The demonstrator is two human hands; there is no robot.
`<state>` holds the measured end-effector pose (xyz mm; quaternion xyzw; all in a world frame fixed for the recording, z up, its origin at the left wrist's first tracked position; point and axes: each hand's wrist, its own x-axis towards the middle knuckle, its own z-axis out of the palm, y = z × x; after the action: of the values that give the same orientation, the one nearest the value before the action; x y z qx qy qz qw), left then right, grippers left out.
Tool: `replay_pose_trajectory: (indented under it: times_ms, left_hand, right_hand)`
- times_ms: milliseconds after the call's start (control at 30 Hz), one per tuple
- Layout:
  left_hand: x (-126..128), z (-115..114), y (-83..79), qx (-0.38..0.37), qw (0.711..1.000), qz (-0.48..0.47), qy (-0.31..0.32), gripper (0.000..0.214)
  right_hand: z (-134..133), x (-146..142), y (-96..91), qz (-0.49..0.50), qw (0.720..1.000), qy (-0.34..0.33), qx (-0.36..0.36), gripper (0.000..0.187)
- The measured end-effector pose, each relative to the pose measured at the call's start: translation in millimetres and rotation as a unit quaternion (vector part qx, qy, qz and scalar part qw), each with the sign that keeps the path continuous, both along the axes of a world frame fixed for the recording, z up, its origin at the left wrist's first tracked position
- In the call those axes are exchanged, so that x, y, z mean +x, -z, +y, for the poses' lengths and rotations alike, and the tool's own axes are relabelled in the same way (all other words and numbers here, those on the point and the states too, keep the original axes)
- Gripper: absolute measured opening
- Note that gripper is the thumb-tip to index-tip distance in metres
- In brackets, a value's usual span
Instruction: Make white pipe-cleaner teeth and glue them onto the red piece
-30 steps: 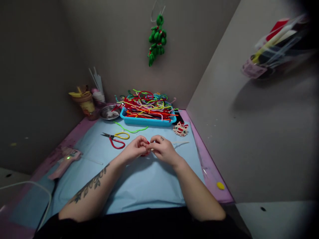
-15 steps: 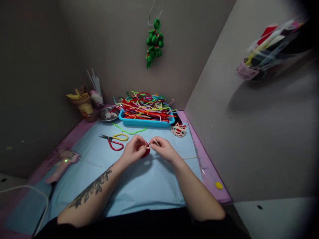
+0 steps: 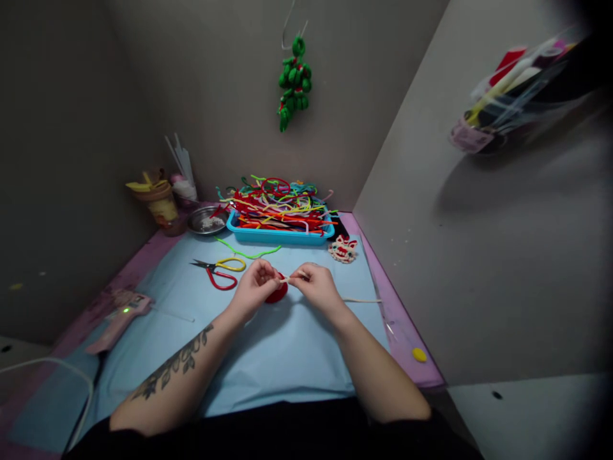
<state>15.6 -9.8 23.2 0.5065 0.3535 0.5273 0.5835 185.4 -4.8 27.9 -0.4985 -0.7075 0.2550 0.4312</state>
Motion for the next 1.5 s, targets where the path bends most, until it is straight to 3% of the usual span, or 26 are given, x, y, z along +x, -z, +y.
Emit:
replay_pose_trajectory:
  times_ms: [133, 267, 367, 467, 533, 667, 800, 1167, 1500]
  left_hand:
    - [-4, 2, -0.5, 0.067, 0.991, 0.113, -0.009, 0.02]
    - [-11, 4, -6.3, 0.209, 0.931, 0.298, 0.012, 0.022]
    - [-14, 5, -4.3, 0.236, 0.905, 0.353, 0.025, 0.022]
    - [-15, 6, 0.2, 0.206, 0.917, 0.341, 0.0, 0.022]
    - [-15, 7, 0.8, 0.168, 0.934, 0.315, -0.019, 0.017]
    - [-12, 7, -3.3, 0.04, 0.98, 0.192, -0.037, 0.021]
    - [-5, 4, -5.6, -0.039, 0.995, 0.074, -0.047, 0.026]
    - [-3, 0, -7.7, -0.014, 0.994, 0.096, -0.045, 0.023]
    - [-7, 1, -2.7, 0.041, 0.985, 0.164, -0.045, 0.022]
  right_hand:
    - [1, 1, 2.8, -0.065, 0.997, -0.003, 0.041, 0.009]
    - [2, 1, 5.6, -0.104, 0.99, -0.06, 0.075, 0.007]
    - [1, 0, 7.3, -0.104, 0.99, -0.068, 0.073, 0.008]
    - [0, -1, 6.2, -0.092, 0.992, -0.068, 0.059, 0.007]
    - [-2, -1, 4.4, -0.069, 0.993, -0.077, 0.06, 0.016]
    - [-4, -1, 2.4, -0.015, 0.988, -0.115, 0.102, 0.032]
    - [-7, -4, 2.0, 0.044, 0.985, -0.098, 0.135, 0.031]
    - [-10, -11, -0.2, 0.09, 0.993, -0.046, 0.065, 0.015]
    - [-11, -11, -0.3, 0.068, 0.993, -0.048, 0.079, 0.008]
